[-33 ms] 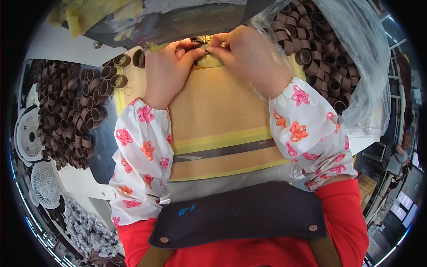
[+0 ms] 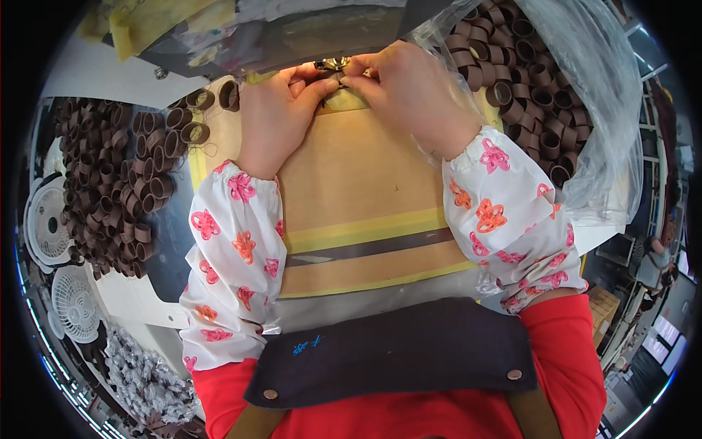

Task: The recorder is assembling small leather loops using a specialized industrial machine, picking up strips and joining the ends under a press.

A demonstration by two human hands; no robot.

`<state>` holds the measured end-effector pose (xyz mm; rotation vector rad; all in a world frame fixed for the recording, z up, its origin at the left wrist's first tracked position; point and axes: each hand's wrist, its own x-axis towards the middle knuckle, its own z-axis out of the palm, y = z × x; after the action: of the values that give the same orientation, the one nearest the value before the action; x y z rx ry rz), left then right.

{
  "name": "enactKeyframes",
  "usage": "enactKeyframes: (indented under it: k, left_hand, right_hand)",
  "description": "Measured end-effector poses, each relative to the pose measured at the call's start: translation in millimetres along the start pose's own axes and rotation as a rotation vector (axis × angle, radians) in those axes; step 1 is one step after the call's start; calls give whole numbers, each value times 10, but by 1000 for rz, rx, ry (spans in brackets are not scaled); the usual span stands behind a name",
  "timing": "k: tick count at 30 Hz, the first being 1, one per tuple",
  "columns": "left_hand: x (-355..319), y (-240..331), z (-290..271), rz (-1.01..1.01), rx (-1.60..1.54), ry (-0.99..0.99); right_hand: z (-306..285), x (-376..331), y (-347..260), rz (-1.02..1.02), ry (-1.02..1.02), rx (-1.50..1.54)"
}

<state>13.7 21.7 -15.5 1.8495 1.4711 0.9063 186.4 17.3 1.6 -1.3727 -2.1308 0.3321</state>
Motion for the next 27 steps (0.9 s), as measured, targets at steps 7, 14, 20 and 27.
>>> enactKeyframes:
  k: [7,14,20,27]
  left_hand:
    - [22,67,10,113,110,22]
    - [52,40,-10,64,127,-59]
    - [-297,95,-149,162,102,-252]
    - [-240,104,-3,296,-13,-172]
  right_hand:
    - [-5,-45,28,-1,82,46]
    - [72,-64,161,-55,95,220]
    - [-116,-437,-88,-102,-11,361]
    - [-9,-316,-132,179,-3,573]
